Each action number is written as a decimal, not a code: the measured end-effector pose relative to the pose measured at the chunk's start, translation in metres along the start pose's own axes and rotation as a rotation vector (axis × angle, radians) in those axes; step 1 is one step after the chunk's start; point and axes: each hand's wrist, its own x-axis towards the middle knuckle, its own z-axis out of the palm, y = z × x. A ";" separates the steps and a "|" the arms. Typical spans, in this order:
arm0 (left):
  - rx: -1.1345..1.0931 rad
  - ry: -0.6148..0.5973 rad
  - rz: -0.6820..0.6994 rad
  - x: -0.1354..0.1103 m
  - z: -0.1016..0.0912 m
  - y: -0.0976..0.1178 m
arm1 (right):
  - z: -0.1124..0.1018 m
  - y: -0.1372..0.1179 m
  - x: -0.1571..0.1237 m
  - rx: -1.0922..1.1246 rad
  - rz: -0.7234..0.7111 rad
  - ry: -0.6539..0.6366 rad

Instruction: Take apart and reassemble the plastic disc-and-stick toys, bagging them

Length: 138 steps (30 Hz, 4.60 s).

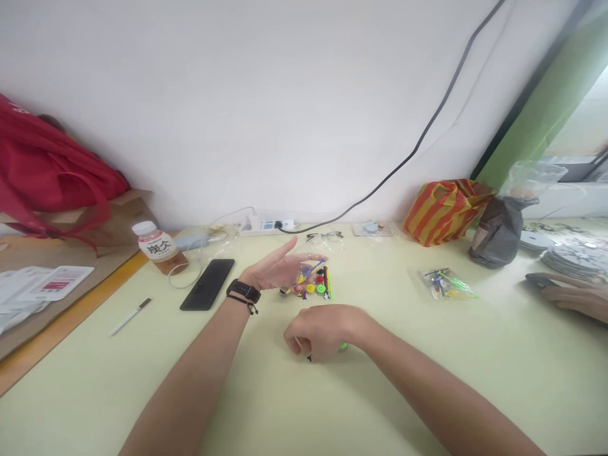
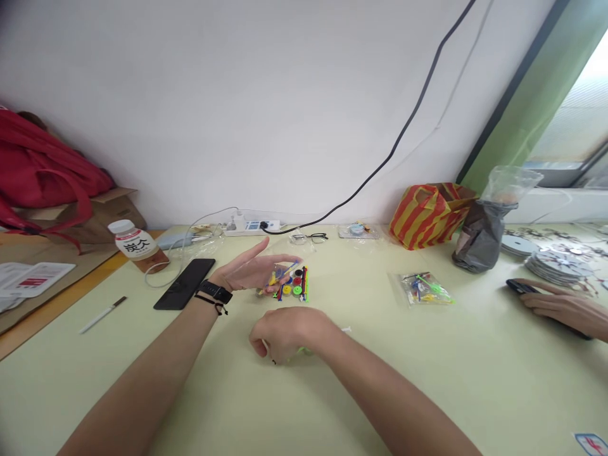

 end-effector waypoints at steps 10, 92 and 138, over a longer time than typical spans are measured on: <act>0.003 0.018 -0.005 0.000 -0.001 -0.002 | -0.012 0.002 -0.007 0.102 -0.184 0.290; 0.062 0.240 0.034 0.004 -0.002 0.000 | -0.049 0.109 -0.087 0.206 0.220 0.419; 0.115 0.247 0.080 0.001 0.013 0.007 | -0.065 0.094 -0.141 0.717 -0.009 1.246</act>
